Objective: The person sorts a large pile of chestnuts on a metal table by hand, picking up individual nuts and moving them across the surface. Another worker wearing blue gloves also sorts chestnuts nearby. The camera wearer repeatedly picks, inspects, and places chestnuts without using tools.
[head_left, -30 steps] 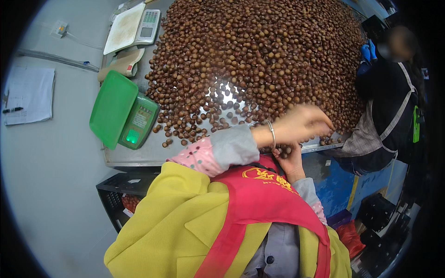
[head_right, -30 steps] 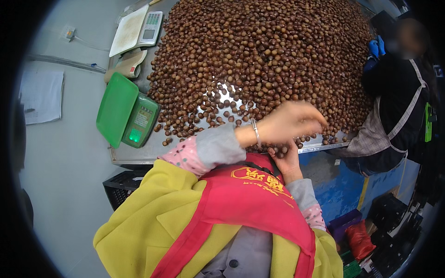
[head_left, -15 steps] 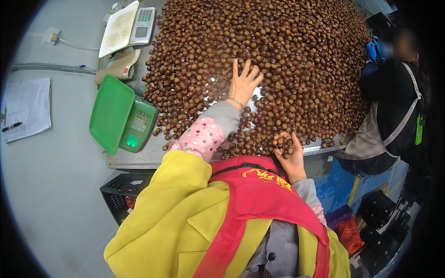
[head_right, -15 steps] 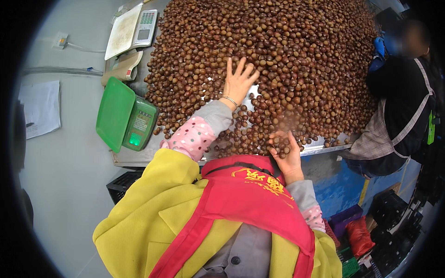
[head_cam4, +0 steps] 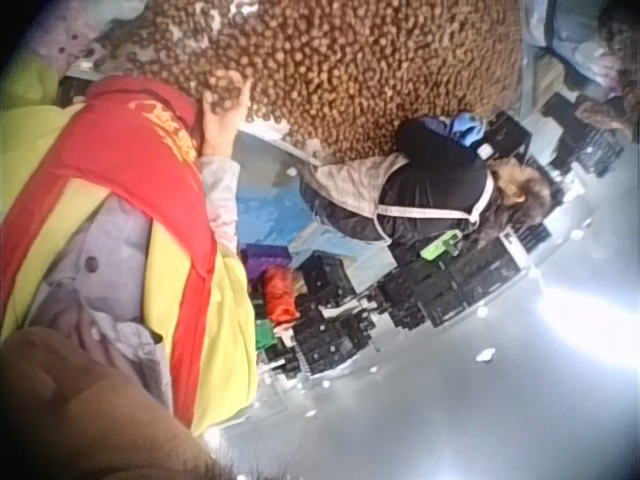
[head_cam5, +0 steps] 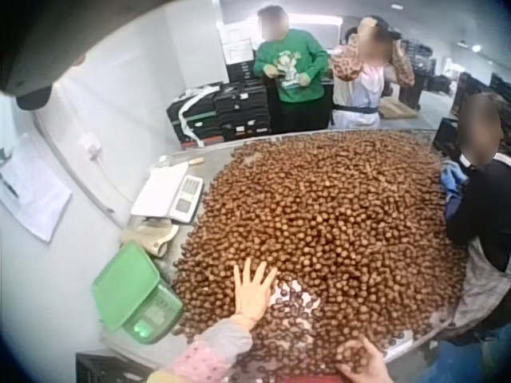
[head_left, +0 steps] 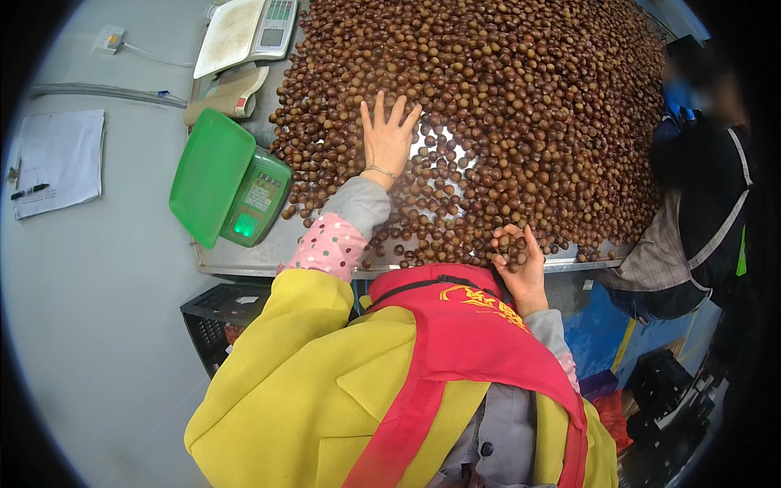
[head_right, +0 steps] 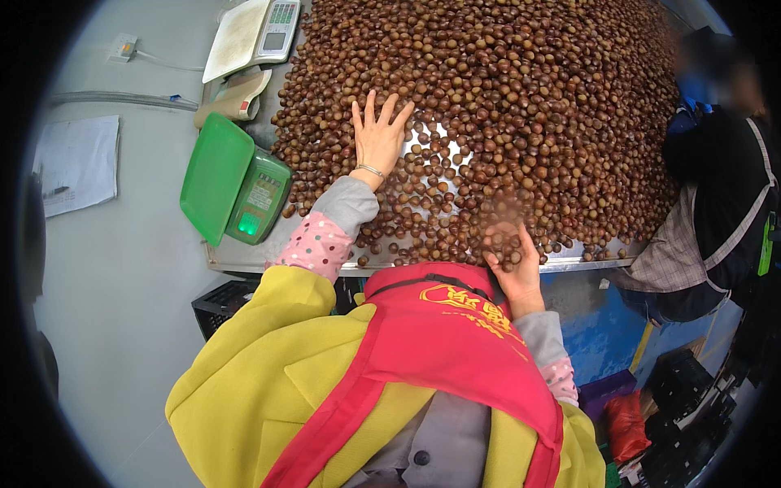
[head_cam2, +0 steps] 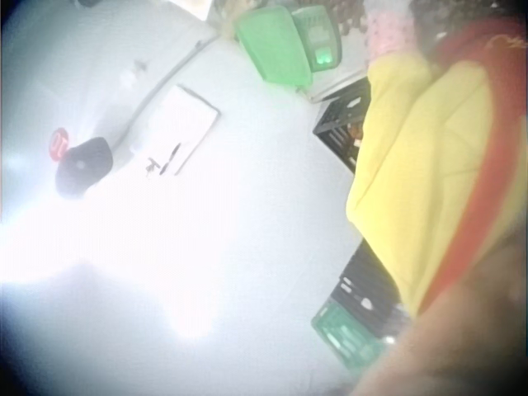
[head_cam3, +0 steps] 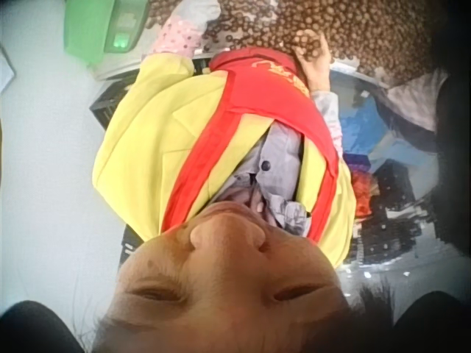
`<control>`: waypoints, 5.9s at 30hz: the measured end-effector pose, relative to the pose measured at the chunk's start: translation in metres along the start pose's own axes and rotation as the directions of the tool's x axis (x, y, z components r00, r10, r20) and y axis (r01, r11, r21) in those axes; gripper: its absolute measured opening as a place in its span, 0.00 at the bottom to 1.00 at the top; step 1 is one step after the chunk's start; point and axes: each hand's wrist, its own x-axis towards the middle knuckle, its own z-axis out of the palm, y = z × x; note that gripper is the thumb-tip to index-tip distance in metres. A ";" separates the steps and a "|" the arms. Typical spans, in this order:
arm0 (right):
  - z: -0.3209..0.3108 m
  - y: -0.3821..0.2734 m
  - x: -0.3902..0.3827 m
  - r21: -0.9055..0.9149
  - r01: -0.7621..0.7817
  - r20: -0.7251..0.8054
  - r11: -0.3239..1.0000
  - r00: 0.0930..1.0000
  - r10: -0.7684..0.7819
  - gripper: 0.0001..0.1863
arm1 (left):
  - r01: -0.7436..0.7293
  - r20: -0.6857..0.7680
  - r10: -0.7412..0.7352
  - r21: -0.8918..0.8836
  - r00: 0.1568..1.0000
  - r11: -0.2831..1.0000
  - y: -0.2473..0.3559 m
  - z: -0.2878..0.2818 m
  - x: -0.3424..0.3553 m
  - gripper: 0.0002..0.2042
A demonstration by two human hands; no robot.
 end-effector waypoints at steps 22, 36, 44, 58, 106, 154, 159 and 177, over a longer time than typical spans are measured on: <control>-0.007 0.000 0.003 -0.006 -0.001 0.049 1.000 0.999 0.002 0.19 | 0.305 -0.051 -0.322 -0.209 0.945 0.929 -0.082 -0.050 -0.075 0.10; 0.018 0.005 0.001 -0.187 -0.044 0.228 0.981 0.970 0.087 0.19 | 0.182 -0.127 -0.323 -0.614 0.938 0.768 -0.004 -0.080 -0.053 0.08; 0.016 0.004 0.004 0.034 -0.026 0.198 0.999 0.980 0.019 0.25 | -0.175 -0.114 0.159 -0.873 0.981 0.455 0.125 -0.099 -0.041 0.10; 0.008 0.000 0.006 0.051 -0.009 0.152 0.999 0.988 0.001 0.18 | -0.291 -0.160 0.247 -0.391 0.956 0.873 0.124 0.030 0.086 0.15; 0.002 0.000 0.003 0.011 -0.009 0.148 1.000 0.989 0.007 0.20 | 0.546 -0.085 -0.545 -0.010 0.834 0.838 -0.055 -0.024 -0.085 0.29; 0.011 -0.005 0.033 0.211 -0.217 0.202 0.953 0.964 0.175 0.19 | -0.160 -0.140 0.152 -0.053 0.978 0.986 0.075 0.076 0.224 0.20; 0.015 -0.008 0.034 0.183 -0.193 0.219 0.964 0.964 0.151 0.19 | -0.006 -0.055 0.014 0.141 0.998 0.990 0.022 0.076 0.234 0.16; 0.010 0.002 0.022 0.156 -0.133 0.249 0.979 0.964 0.091 0.22 | 0.310 -0.004 -0.313 0.154 0.950 0.938 -0.077 0.009 0.052 0.29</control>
